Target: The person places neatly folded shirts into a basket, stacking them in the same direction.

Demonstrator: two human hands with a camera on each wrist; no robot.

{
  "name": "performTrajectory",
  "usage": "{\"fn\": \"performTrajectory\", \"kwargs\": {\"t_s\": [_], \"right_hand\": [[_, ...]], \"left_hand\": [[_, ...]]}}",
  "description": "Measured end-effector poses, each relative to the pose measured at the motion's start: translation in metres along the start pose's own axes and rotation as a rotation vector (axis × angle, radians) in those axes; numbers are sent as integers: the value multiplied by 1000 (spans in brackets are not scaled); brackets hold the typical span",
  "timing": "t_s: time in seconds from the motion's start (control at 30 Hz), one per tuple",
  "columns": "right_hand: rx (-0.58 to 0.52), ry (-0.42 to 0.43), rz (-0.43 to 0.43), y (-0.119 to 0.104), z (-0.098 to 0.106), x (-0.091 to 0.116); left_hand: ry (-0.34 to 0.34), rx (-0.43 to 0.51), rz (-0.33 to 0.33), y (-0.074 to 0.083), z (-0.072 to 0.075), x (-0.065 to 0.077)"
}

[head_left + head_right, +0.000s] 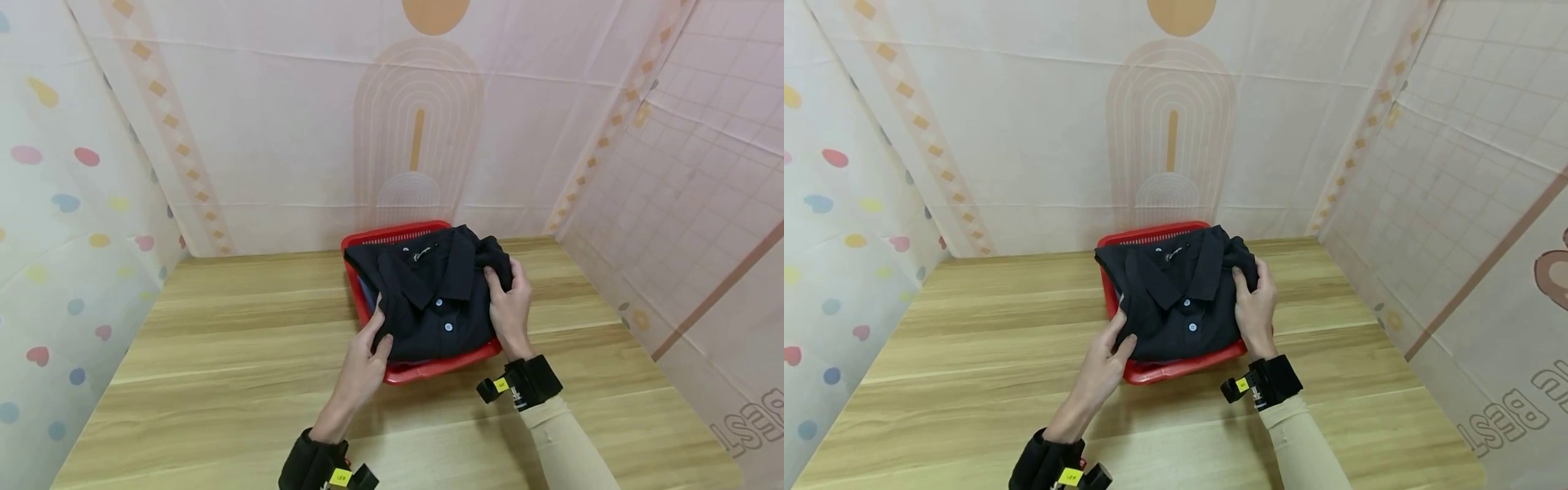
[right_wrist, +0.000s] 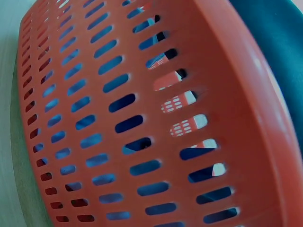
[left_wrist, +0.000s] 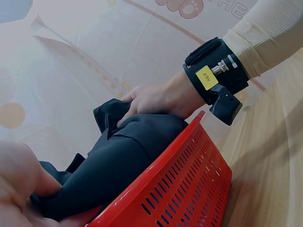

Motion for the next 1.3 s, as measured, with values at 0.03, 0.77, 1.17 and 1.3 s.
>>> {"fn": "performTrajectory", "kwargs": {"t_s": [0.03, 0.77, 1.17, 1.3], "right_hand": [[12, -4, -1, 0, -1, 0], [257, -171, -187, 20, -12, -8], [167, -162, -227, 20, -3, -2], [170, -154, -222, 18, 0, -1]], "left_hand": [[0, -4, 7, -1, 0, 0], [-87, 13, 275, -6, -10, 3], [-34, 100, 292, -6, -1, 17], [-6, 114, 271, -5, 9, 23]]}}
Point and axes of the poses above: each hand's wrist, its own x-axis away from the middle knuckle, its own z-axis out of the back of the hand, y = z × x, the point moved 8 cm from there along -x, towards the middle knuckle, and after that the axes turned 8 degrees about -y, right-handed, at the moved point
